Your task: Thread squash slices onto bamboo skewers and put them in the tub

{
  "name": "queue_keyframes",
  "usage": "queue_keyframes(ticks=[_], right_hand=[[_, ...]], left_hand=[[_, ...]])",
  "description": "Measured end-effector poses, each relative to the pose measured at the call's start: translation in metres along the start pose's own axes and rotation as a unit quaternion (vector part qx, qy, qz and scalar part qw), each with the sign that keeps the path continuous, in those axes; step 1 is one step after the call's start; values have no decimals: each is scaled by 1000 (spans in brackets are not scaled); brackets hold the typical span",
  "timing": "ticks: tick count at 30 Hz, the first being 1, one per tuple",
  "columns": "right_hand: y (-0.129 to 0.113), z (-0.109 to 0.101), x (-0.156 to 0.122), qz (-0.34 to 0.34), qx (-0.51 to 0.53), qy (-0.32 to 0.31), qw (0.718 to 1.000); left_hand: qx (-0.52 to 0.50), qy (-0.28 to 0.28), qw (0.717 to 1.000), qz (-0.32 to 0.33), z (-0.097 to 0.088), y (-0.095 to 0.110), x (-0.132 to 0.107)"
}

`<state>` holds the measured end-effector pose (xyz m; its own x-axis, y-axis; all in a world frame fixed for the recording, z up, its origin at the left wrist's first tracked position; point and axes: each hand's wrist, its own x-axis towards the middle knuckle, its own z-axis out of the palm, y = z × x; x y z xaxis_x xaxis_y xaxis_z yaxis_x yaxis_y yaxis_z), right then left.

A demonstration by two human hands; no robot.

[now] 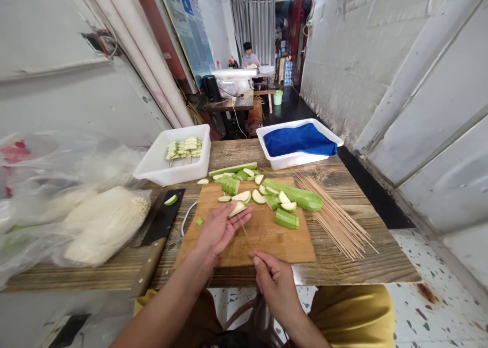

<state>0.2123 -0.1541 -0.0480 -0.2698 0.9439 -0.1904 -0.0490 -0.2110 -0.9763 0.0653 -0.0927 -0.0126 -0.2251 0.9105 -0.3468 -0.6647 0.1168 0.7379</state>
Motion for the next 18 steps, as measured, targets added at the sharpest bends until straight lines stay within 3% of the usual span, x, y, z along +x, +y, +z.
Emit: queue_keyframes(ticks=[18], right_hand=[[4, -1, 0, -21, -31, -6, 999]], left_hand=[[15, -6, 999, -37, 3, -5, -6]])
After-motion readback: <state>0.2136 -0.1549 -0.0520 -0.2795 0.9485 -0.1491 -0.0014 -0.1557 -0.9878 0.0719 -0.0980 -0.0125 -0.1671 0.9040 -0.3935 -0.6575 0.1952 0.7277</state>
